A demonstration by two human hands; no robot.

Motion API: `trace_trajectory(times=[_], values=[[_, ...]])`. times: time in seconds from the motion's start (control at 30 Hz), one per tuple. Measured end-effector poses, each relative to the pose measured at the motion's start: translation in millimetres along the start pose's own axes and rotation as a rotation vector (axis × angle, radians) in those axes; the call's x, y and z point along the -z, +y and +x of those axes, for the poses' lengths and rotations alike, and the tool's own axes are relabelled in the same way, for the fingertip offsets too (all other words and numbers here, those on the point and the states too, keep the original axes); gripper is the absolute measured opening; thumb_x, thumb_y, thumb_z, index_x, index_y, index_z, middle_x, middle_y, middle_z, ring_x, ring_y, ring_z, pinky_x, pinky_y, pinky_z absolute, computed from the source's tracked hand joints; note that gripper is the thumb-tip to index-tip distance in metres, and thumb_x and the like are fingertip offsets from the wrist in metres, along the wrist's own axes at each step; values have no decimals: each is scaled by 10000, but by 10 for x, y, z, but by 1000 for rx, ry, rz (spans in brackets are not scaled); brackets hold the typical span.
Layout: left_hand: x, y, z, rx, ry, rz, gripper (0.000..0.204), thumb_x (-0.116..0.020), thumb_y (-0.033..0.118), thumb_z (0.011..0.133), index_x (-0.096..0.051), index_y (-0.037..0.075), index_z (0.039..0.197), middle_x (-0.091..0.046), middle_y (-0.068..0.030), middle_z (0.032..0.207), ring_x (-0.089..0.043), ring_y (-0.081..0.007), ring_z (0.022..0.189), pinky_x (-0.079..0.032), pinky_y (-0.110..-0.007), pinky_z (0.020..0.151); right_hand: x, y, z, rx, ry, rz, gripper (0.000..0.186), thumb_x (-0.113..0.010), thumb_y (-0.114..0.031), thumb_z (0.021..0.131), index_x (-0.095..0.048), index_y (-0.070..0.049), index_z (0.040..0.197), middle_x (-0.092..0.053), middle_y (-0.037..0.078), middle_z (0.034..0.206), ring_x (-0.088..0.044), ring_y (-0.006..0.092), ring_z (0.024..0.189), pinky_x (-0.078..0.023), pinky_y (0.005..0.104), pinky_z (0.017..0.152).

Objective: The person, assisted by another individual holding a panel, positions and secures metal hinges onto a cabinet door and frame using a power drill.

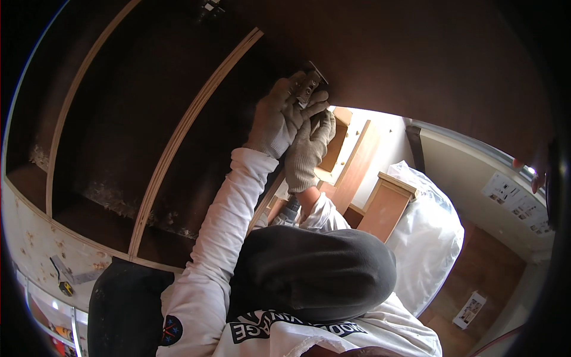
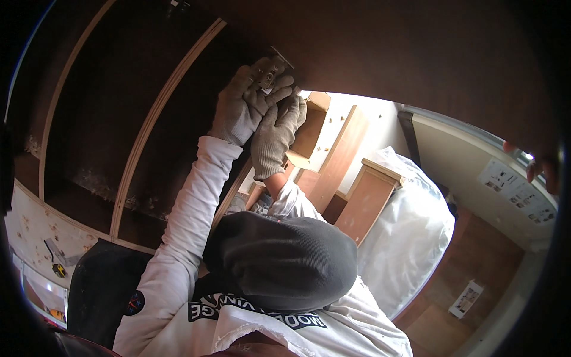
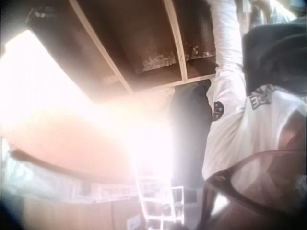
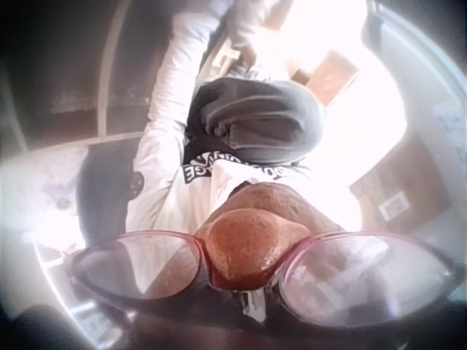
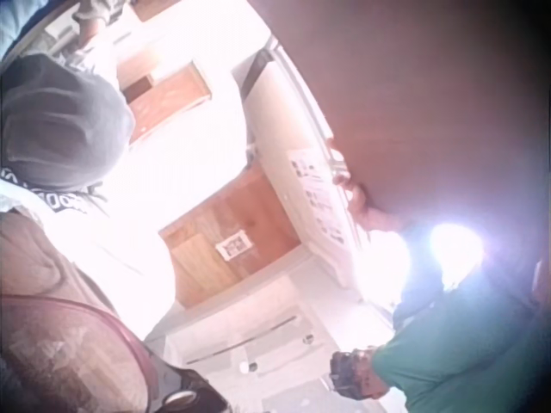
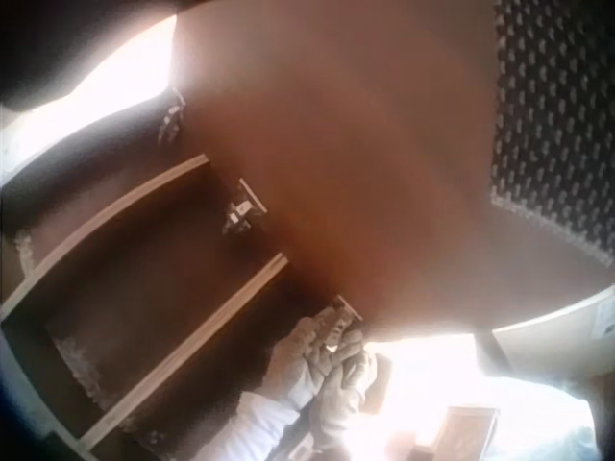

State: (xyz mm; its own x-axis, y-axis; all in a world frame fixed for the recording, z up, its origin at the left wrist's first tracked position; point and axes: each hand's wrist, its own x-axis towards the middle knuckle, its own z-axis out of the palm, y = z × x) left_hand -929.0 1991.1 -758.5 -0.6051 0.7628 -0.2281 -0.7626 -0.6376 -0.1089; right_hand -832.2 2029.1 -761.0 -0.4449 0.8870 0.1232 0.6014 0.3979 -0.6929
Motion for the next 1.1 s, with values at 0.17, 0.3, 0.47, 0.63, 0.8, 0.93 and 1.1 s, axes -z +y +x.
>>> trace_trajectory(times=[0.17, 0.3, 0.47, 0.63, 0.8, 0.93, 1.1], values=[[-25, -84, -5, -31, -2, -21, 447, -558, 310, 1062, -550, -74, 1291, -655, -196, 1220, -666, -338, 1145, -537, -520, 1071, 25, 13, -12, 15, 6, -53, 561, -562, -144, 1033, -382, -37, 1554, -338, 216, 1568, -371, 342, 1471, -341, 406, 1204], [-238, -198, -28, -99, 194, 124, 460, -557, 344, 1069, -557, -48, 1309, -665, -149, 1191, -670, -293, 1119, -548, -462, 1038, 36, 121, 15, 46, 42, -16, 523, -592, -150, 1038, -428, -22, 1518, -409, 188, 1519, -441, 308, 1422, -384, 389, 1176], [-305, -208, -38, -194, 263, 514, 311, -648, 157, 1025, -582, -19, 1273, -665, -99, 1160, -671, -238, 1064, -567, -389, 980, -136, 299, 3, 54, 22, 128, 606, -601, -198, 1027, -376, -81, 1578, -410, 227, 1521, -449, 346, 1413, -388, 406, 1166], [-365, -424, 70, -246, 380, 461, 278, -703, 49, 962, -596, 2, 1214, -674, -122, 1160, -679, -233, 1043, -594, -388, 934, -23, 175, 47, 0, 90, 202, 558, -604, -178, 1009, -433, -43, 1523, -453, 244, 1488, -474, 365, 1383, -401, 423, 1141], [-270, -242, 17, -218, 282, 447, 328, -697, 82, 952, -608, 20, 1261, -681, -119, 1193, -674, -224, 1060, -578, -393, 948, -94, -4, -4, -209, 46, 268, 532, -605, -160, 999, -459, -20, 1491, -456, 249, 1484, -477, 381, 1373, -405, 437, 1133], [-64, -41, 88, -22, 27, 541, 393, -693, 205, 981, -587, 52, 1327, -674, -118, 1268, -662, -238, 1145, -539, -454, 1018, 72, -223, -27, 232, 367, 101, 455, -609, -109, 971, -514, 9, 1400, -534, 240, 1373, -546, 429, 1240, -439, 492, 1080], [-123, 217, 128, 183, -145, 656, 480, -539, 437, 1051, -578, 72, 1361, -670, -114, 1310, -621, -298, 1233, -489, -503, 1059, 119, -577, -310, -71, 306, 488, 457, -587, -175, 996, -529, 27, 1401, -594, 284, 1341, -609, 448, 1199, -482, 456, 1046]])
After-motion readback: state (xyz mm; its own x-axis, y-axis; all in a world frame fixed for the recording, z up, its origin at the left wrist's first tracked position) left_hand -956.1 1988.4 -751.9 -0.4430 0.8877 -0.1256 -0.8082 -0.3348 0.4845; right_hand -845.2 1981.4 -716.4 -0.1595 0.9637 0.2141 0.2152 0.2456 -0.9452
